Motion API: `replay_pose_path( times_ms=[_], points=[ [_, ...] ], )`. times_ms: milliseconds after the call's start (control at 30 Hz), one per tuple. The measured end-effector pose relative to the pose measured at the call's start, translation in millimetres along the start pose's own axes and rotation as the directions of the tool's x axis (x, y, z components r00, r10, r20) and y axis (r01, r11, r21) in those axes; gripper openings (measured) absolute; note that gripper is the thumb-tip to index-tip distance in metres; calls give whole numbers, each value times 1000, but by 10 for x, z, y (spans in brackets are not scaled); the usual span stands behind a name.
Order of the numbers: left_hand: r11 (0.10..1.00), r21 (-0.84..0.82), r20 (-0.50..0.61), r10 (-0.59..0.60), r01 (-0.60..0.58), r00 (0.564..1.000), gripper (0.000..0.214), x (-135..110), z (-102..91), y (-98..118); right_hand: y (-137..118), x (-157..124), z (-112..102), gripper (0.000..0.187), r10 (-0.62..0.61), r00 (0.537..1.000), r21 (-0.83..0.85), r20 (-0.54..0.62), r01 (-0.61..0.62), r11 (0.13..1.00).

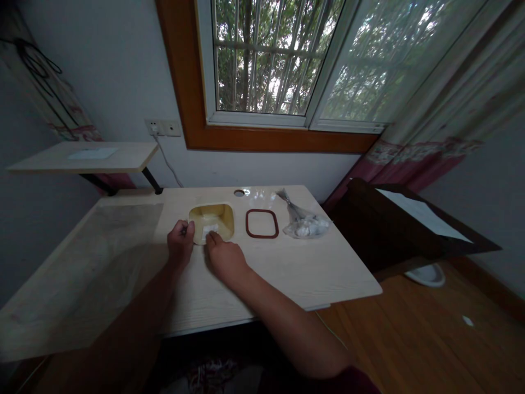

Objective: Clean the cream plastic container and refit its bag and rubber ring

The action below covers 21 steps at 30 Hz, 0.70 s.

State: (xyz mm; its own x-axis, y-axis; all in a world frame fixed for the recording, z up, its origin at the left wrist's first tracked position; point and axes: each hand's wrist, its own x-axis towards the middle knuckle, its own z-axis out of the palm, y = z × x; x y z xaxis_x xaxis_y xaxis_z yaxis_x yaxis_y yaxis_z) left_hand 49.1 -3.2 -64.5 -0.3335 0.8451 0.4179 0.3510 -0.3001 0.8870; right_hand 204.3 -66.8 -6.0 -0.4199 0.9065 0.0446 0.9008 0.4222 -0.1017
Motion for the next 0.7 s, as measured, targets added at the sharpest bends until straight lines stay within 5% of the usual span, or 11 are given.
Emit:
replay_pose_path(
  times_ms=[367,700],
  points=[
    [1000,24,-8,5,-5,1000,28,-46,64,23,164,11,59,56,220,973,-62,64,-217,974],
    [997,79,-88,4,3,996,28,-30,36,-32,-72,54,153,60,57,998,100,-26,-54,994]
  ],
)
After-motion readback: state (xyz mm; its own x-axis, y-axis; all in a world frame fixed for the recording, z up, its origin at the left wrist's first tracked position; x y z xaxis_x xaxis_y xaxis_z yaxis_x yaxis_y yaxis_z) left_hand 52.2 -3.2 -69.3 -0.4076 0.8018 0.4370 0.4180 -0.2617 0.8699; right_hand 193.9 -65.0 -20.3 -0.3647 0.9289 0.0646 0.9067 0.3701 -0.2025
